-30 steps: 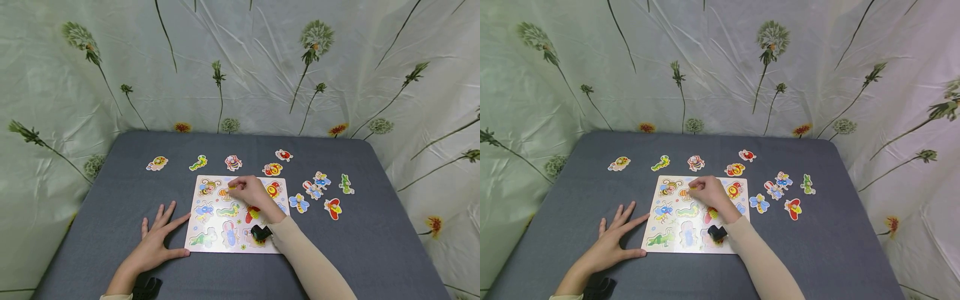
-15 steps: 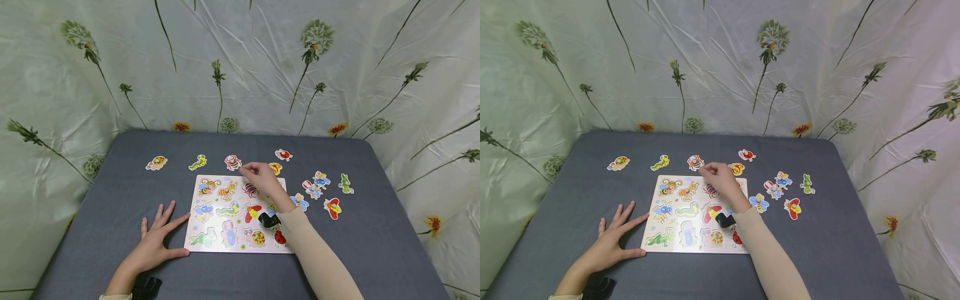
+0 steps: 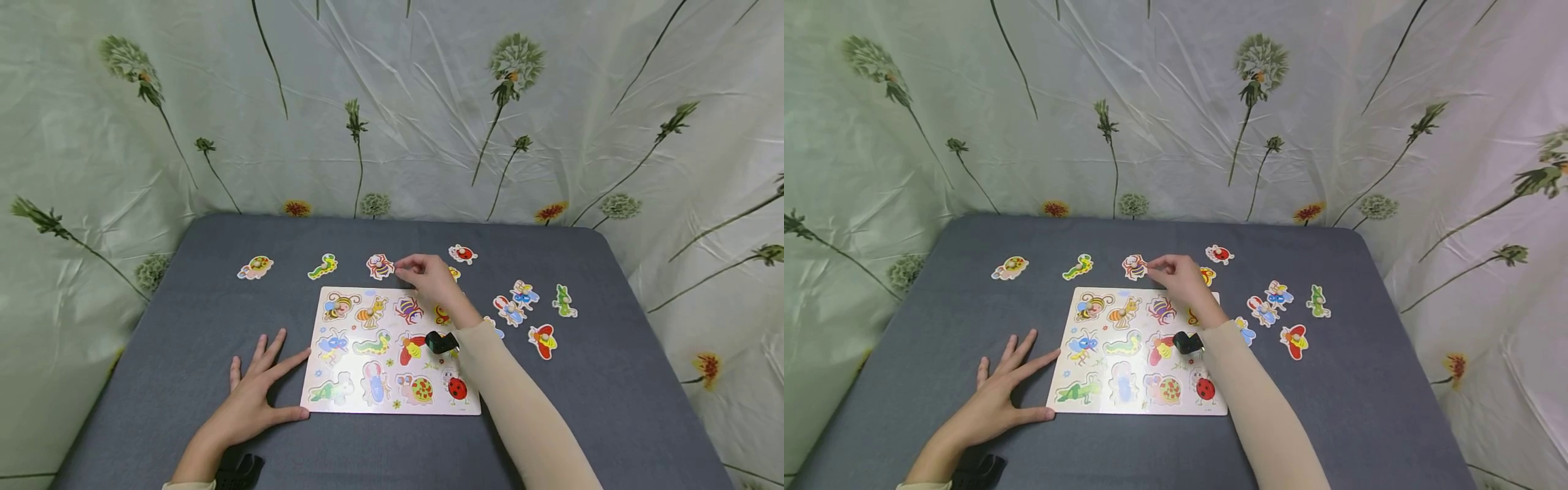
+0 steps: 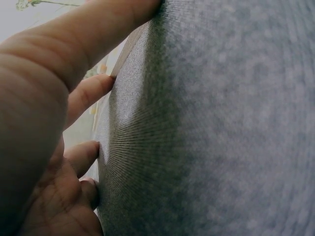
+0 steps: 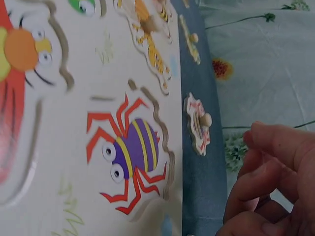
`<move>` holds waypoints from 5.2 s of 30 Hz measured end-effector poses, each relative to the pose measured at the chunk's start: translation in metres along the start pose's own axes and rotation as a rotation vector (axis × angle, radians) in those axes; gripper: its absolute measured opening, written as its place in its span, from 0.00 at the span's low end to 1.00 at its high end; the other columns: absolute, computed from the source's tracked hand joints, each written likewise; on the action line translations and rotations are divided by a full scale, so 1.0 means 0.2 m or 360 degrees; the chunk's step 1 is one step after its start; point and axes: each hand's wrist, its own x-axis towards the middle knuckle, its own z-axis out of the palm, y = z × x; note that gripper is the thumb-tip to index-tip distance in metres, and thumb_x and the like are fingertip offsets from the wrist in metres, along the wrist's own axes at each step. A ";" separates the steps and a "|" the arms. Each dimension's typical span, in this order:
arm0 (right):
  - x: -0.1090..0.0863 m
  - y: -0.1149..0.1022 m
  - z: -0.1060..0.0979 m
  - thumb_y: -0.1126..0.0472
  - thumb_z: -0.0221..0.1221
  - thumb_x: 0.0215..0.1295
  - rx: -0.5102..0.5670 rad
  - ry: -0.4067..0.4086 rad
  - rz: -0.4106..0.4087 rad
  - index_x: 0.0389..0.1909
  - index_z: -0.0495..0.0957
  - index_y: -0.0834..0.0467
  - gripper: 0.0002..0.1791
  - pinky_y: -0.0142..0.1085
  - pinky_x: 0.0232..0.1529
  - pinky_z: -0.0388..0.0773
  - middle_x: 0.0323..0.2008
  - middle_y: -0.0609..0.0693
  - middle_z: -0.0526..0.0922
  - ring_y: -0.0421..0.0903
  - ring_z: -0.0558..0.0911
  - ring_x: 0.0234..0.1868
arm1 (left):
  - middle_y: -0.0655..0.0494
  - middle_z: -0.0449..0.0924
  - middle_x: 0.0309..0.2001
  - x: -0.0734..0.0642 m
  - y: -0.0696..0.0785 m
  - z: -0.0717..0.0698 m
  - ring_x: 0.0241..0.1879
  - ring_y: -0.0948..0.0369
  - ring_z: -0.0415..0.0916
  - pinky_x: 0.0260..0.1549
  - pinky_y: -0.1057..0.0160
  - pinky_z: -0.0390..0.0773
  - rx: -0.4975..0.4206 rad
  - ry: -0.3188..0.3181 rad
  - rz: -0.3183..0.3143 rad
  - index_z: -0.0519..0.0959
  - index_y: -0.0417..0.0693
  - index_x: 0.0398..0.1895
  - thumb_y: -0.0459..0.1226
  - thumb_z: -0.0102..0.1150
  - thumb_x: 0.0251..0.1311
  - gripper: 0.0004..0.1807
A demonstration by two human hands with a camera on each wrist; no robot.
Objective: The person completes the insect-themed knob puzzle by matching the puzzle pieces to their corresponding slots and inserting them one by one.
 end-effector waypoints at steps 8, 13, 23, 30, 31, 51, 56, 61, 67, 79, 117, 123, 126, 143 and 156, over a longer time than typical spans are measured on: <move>0.09 0.01 0.02 0.57 0.66 0.76 -0.0088 -0.0058 -0.0033 0.55 0.89 0.57 0.13 0.34 0.31 0.66 0.20 0.42 0.72 0.41 0.67 0.22 | 0.43 0.42 0.89 0.00 0.00 0.00 0.86 0.30 0.28 0.69 0.16 0.19 -0.0003 0.0008 0.0015 0.72 0.72 0.79 0.66 0.82 0.42 0.55; 0.16 0.01 0.06 0.57 0.66 0.77 -0.0151 -0.0081 -0.0012 0.55 0.90 0.54 0.12 0.34 0.33 0.65 0.23 0.45 0.75 0.42 0.68 0.24 | 0.44 0.43 0.89 0.00 0.00 0.00 0.86 0.31 0.29 0.70 0.16 0.19 -0.0007 0.0020 0.0031 0.72 0.73 0.79 0.66 0.82 0.43 0.54; 0.23 -0.01 0.11 0.56 0.66 0.76 -0.0313 -0.0123 -0.0005 0.54 0.91 0.51 0.11 0.35 0.35 0.67 0.27 0.46 0.80 0.43 0.71 0.27 | 0.43 0.43 0.89 -0.01 -0.01 0.00 0.86 0.30 0.29 0.69 0.16 0.19 -0.0015 0.0029 0.0026 0.72 0.72 0.79 0.65 0.82 0.43 0.54; 0.25 -0.01 0.13 0.56 0.66 0.76 -0.0351 -0.0127 0.0016 0.54 0.90 0.52 0.12 0.35 0.37 0.67 0.32 0.49 0.83 0.44 0.73 0.31 | 0.43 0.43 0.89 -0.01 0.00 0.00 0.86 0.30 0.29 0.70 0.16 0.18 0.0001 0.0026 0.0009 0.72 0.73 0.79 0.66 0.82 0.43 0.55; 0.25 -0.01 0.13 0.56 0.66 0.76 -0.0355 -0.0115 0.0021 0.54 0.91 0.51 0.11 0.36 0.38 0.68 0.33 0.49 0.83 0.44 0.74 0.32 | 0.43 0.43 0.89 -0.01 0.00 0.00 0.86 0.30 0.29 0.70 0.16 0.19 0.0004 0.0026 0.0009 0.72 0.72 0.79 0.66 0.82 0.43 0.55; 0.26 -0.03 0.17 0.55 0.67 0.76 -0.0443 -0.0056 0.0002 0.47 0.91 0.51 0.07 0.37 0.36 0.68 0.28 0.46 0.79 0.45 0.74 0.30 | 0.44 0.43 0.89 -0.01 0.01 -0.01 0.86 0.30 0.29 0.70 0.15 0.21 0.0003 0.0015 -0.0006 0.73 0.73 0.79 0.65 0.82 0.42 0.54; 0.25 -0.04 0.15 0.54 0.68 0.74 -0.0517 -0.0030 -0.0002 0.42 0.90 0.53 0.07 0.37 0.35 0.71 0.28 0.46 0.81 0.44 0.77 0.30 | 0.44 0.43 0.89 -0.01 0.00 -0.01 0.86 0.30 0.30 0.70 0.15 0.22 0.0006 0.0020 -0.0014 0.73 0.73 0.78 0.64 0.83 0.41 0.54; 0.24 -0.04 0.14 0.51 0.70 0.73 -0.0582 -0.0013 0.0065 0.39 0.89 0.52 0.08 0.39 0.37 0.76 0.32 0.47 0.86 0.45 0.81 0.33 | 0.45 0.43 0.89 -0.01 -0.01 0.00 0.86 0.30 0.30 0.70 0.15 0.22 0.0007 0.0017 -0.0029 0.74 0.73 0.78 0.64 0.84 0.41 0.54; 0.23 -0.04 0.14 0.49 0.71 0.71 -0.0638 0.0040 0.0108 0.38 0.88 0.52 0.10 0.42 0.40 0.78 0.34 0.48 0.87 0.47 0.83 0.35 | 0.44 0.44 0.89 -0.01 0.00 0.00 0.86 0.30 0.30 0.69 0.15 0.23 0.0025 0.0031 -0.0015 0.74 0.72 0.78 0.64 0.84 0.40 0.54; 0.24 -0.03 0.12 0.48 0.72 0.70 -0.0632 0.0042 0.0118 0.36 0.88 0.52 0.12 0.43 0.42 0.78 0.34 0.48 0.86 0.48 0.83 0.36 | 0.45 0.44 0.89 -0.01 0.00 0.00 0.86 0.30 0.30 0.70 0.15 0.22 0.0014 0.0038 -0.0015 0.74 0.72 0.78 0.64 0.83 0.40 0.55; 0.26 0.04 0.07 0.56 0.73 0.70 -0.0222 -0.0090 0.0090 0.46 0.93 0.54 0.09 0.35 0.37 0.69 0.31 0.47 0.84 0.43 0.75 0.32 | 0.45 0.44 0.89 -0.01 0.02 -0.01 0.87 0.31 0.31 0.70 0.15 0.22 0.0013 0.0038 -0.0028 0.75 0.72 0.77 0.65 0.83 0.41 0.54; 0.27 0.05 0.05 0.58 0.71 0.71 -0.0180 -0.0156 0.0095 0.50 0.93 0.53 0.10 0.35 0.36 0.66 0.31 0.48 0.83 0.44 0.71 0.31 | 0.45 0.45 0.89 -0.01 0.02 0.00 0.87 0.31 0.31 0.70 0.15 0.22 0.0004 0.0032 -0.0030 0.74 0.72 0.77 0.65 0.83 0.41 0.54; 0.27 0.06 0.06 0.58 0.71 0.72 -0.0188 -0.0158 0.0081 0.50 0.93 0.54 0.10 0.36 0.35 0.64 0.26 0.47 0.77 0.44 0.68 0.29 | 0.45 0.45 0.89 -0.02 0.02 0.00 0.87 0.31 0.31 0.70 0.15 0.22 0.0003 0.0033 -0.0039 0.75 0.72 0.77 0.65 0.83 0.41 0.54; 0.25 0.00 0.05 0.59 0.67 0.75 -0.0193 -0.0163 0.0050 0.50 0.91 0.57 0.10 0.35 0.36 0.66 0.27 0.45 0.76 0.42 0.70 0.30 | 0.45 0.45 0.89 -0.01 0.01 0.00 0.87 0.31 0.31 0.70 0.15 0.23 0.0015 0.0053 -0.0036 0.75 0.71 0.77 0.64 0.84 0.41 0.54; 0.20 0.02 -0.02 0.58 0.67 0.75 -0.0119 -0.0185 -0.0009 0.51 0.90 0.59 0.11 0.34 0.36 0.68 0.28 0.45 0.77 0.42 0.72 0.31 | 0.44 0.45 0.89 0.00 0.02 0.00 0.87 0.31 0.31 0.70 0.16 0.22 0.0008 0.0046 -0.0040 0.76 0.70 0.77 0.63 0.85 0.41 0.53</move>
